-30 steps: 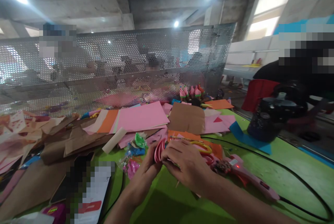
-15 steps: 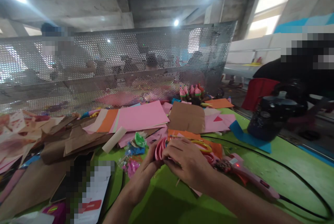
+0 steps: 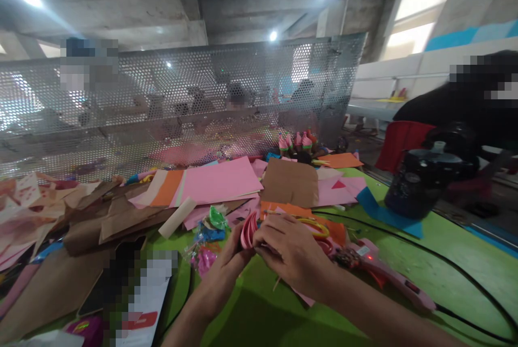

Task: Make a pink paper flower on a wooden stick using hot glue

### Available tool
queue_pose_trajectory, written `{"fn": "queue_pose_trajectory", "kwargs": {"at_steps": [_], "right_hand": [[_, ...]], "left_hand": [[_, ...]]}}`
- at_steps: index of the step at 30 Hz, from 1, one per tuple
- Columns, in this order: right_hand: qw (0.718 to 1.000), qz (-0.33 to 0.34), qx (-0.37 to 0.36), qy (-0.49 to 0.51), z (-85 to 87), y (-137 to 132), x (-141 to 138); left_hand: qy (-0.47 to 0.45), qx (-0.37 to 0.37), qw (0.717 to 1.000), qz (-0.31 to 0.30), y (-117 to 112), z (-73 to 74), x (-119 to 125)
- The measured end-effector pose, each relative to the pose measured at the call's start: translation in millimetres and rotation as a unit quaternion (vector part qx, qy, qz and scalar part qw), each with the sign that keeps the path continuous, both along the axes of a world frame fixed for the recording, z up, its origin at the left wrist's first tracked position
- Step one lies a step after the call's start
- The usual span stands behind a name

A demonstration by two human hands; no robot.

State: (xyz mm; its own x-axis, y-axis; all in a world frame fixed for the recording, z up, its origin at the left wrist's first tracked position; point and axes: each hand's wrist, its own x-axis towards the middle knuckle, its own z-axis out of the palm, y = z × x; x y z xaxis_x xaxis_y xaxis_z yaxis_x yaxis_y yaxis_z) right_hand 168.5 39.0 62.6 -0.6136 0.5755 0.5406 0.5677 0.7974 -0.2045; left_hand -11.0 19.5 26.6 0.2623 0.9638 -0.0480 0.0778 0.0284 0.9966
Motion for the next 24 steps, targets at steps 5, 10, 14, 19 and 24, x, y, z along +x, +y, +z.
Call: {"fn": "queue_pose_trajectory", "kwargs": {"at_steps": [5,10,14,19,24], "right_hand": [[1.000,-0.002,0.004,0.002,-3.5,1.4,0.2],[1.000,0.000,0.002,0.009,-7.5,3.1,0.5],[1.000,-0.004,-0.013,0.004,-8.0,3.4,0.5],[1.000,0.001,-0.014,0.007,-8.1,3.0,0.6],[1.000,-0.002,-0.013,0.002,-10.5,3.0,0.6]], "left_hand": [[0.002,0.005,1.000,0.005,0.2,-1.2,-0.9],[-0.005,0.036,0.999,0.002,-0.7,2.9,0.7],[-0.024,0.055,0.998,0.008,3.5,3.8,4.0],[-0.052,0.069,0.996,-0.012,16.3,-7.1,6.2],[-0.038,0.075,0.996,0.011,14.2,-14.3,3.2]]}}
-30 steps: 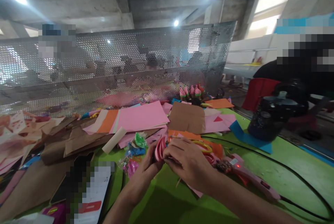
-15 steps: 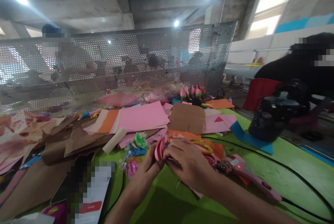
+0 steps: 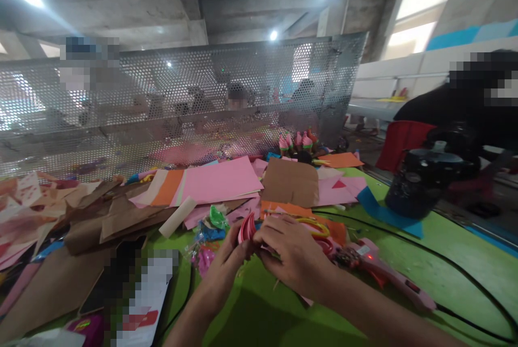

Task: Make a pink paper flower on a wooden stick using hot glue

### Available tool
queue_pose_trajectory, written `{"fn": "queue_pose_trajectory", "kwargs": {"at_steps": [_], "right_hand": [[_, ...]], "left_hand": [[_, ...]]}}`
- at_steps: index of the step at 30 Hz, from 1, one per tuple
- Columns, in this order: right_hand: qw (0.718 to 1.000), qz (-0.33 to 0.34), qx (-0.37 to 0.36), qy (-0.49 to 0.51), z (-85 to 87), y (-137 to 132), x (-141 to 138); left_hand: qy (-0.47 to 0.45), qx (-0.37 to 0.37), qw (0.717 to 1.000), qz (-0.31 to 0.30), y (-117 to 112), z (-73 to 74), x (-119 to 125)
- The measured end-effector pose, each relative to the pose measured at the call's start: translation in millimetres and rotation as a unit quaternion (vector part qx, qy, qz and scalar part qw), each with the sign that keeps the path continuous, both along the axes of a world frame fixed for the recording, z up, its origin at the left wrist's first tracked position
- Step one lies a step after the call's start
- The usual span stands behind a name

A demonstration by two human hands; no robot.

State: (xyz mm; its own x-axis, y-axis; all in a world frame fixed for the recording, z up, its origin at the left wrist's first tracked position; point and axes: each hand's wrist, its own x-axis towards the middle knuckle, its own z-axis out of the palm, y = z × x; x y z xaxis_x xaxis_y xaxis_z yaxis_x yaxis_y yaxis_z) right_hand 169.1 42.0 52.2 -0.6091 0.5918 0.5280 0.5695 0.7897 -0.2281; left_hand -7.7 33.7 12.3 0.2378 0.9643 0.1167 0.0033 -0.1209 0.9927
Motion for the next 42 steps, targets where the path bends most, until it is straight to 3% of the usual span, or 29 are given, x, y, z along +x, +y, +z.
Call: {"fn": "queue_pose_trajectory", "kwargs": {"at_steps": [7,17,25,34,38,42], "right_hand": [[1.000,-0.005,-0.005,-0.003,1.4,-1.5,-0.1],[1.000,-0.007,-0.014,0.022,4.0,-3.4,-0.8],[0.997,0.009,-0.012,0.076,7.9,-8.0,-2.2],[0.988,0.010,-0.065,0.137,8.1,-11.1,-5.8],[0.989,0.013,-0.076,0.128,7.1,-10.4,-6.0],[0.996,0.008,-0.039,0.081,6.5,-10.5,-5.0]], "left_hand": [[-0.001,0.003,1.000,-0.014,-3.1,1.2,-1.6],[0.000,-0.034,0.999,-0.030,-15.2,16.3,-5.0],[-0.003,-0.041,0.999,-0.020,-12.5,10.7,-4.2],[-0.011,-0.042,0.999,-0.027,-13.2,7.5,-3.9],[-0.009,-0.030,0.999,-0.035,-7.9,6.8,-2.4],[-0.020,-0.031,0.997,-0.067,4.5,0.3,-4.5]]}}
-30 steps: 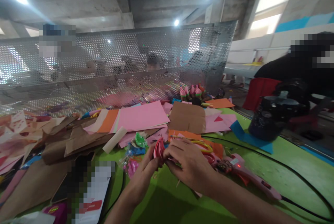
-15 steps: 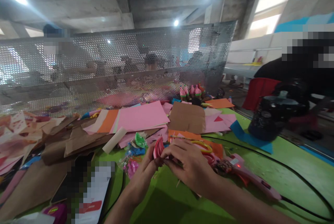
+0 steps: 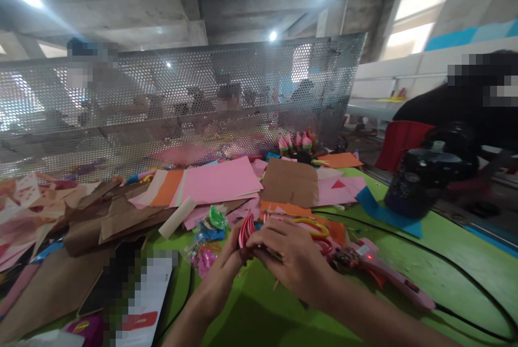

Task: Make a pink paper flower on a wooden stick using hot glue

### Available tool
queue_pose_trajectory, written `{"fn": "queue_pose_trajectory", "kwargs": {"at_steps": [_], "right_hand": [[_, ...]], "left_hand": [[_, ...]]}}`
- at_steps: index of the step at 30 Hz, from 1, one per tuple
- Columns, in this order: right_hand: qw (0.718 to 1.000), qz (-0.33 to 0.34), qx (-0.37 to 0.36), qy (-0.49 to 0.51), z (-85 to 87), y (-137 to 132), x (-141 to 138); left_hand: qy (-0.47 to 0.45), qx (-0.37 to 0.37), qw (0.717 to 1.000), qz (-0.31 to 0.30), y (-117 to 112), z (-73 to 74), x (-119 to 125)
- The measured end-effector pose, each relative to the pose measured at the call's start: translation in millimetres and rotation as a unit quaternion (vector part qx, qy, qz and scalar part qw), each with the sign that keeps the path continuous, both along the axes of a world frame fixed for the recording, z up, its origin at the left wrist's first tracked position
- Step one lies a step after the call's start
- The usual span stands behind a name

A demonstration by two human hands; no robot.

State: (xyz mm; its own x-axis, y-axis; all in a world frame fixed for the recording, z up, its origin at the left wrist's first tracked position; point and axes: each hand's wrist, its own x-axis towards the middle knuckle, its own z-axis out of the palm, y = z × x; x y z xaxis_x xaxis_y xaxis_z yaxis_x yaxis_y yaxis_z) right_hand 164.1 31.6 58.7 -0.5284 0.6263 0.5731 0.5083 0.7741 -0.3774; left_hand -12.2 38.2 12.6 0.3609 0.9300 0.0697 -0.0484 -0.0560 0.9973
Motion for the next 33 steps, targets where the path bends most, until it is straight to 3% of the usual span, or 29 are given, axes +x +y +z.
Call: {"fn": "queue_pose_trajectory", "kwargs": {"at_steps": [6,26,33], "right_hand": [[0.999,-0.015,0.027,-0.039,2.0,1.4,1.1],[0.997,-0.012,0.011,-0.078,1.6,2.3,0.6],[0.996,-0.024,0.039,-0.081,0.3,1.8,0.4]], "left_hand": [[0.001,-0.003,1.000,-0.019,10.3,-8.8,-2.8],[-0.015,0.001,1.000,-0.011,5.2,-7.2,2.2],[-0.020,0.026,0.999,0.004,7.2,-11.2,6.3]]}}
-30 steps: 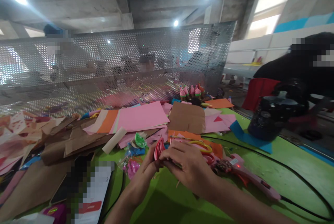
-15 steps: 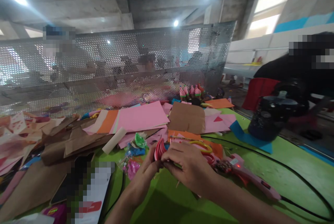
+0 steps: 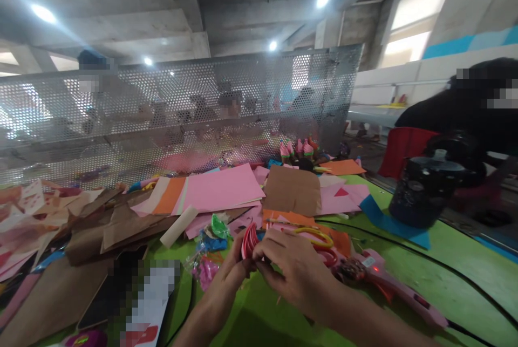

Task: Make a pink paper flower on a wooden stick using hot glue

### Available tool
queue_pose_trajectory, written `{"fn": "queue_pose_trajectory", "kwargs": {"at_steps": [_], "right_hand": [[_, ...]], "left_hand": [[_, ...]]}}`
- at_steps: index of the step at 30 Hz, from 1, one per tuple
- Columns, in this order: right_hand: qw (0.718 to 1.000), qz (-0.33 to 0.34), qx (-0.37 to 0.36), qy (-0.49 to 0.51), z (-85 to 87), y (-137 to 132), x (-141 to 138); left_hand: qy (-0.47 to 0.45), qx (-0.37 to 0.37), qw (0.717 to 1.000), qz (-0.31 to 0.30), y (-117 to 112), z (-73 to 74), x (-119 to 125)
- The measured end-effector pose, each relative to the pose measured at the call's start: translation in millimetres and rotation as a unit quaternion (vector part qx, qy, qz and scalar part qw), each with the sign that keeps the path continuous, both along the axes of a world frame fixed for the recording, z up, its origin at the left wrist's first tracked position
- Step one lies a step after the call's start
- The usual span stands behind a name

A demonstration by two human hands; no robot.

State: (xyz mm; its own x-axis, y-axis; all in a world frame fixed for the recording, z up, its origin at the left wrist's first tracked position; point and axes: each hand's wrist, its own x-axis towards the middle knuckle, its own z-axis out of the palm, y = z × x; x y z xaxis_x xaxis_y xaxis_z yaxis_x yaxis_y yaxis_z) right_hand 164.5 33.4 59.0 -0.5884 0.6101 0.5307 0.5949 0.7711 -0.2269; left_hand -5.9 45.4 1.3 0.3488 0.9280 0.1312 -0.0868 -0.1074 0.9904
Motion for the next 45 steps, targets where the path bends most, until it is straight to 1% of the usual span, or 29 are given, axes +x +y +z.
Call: {"fn": "queue_pose_trajectory", "kwargs": {"at_steps": [5,7,11,15,19,28,33,35,38,42,45], "right_hand": [[1.000,0.006,-0.007,0.000,1.2,-0.7,0.4],[1.000,0.015,-0.012,0.003,1.6,-0.6,1.0],[1.000,0.013,-0.013,0.004,1.4,-0.2,1.8],[1.000,0.014,-0.019,0.002,0.7,-0.2,1.8],[1.000,0.008,-0.009,-0.007,-0.4,0.0,1.1],[1.000,0.001,0.023,-0.005,-4.3,0.5,-0.3],[1.000,0.003,0.019,-0.003,-5.3,0.7,-0.1],[1.000,0.007,0.014,0.006,-5.1,0.3,-0.2],[1.000,0.009,0.011,0.017,-4.6,-0.3,-0.5],[1.000,0.004,0.021,0.022,-5.1,0.2,-1.2],[0.999,0.003,0.029,0.023,-5.7,0.2,-1.5]], "left_hand": [[-0.006,-0.007,1.000,-0.014,4.2,-6.8,-1.0],[-0.003,-0.011,1.000,-0.015,3.0,-6.2,-1.6],[0.003,0.004,1.000,-0.002,-1.5,-1.2,-2.8],[-0.002,0.003,1.000,-0.014,-1.9,1.9,-1.7],[-0.010,0.002,1.000,-0.016,-0.5,3.2,0.4],[-0.026,0.005,0.999,-0.034,-1.0,0.4,-2.0],[-0.012,-0.006,1.000,-0.023,-3.6,2.1,-3.4],[-0.005,0.000,1.000,-0.017,-4.5,1.5,-4.0],[-0.017,0.010,1.000,-0.018,-3.9,-1.2,-4.3],[-0.033,-0.019,0.999,-0.028,-1.2,-4.3,-3.9],[-0.028,-0.035,0.999,-0.030,-1.2,-3.5,-3.5]]}}
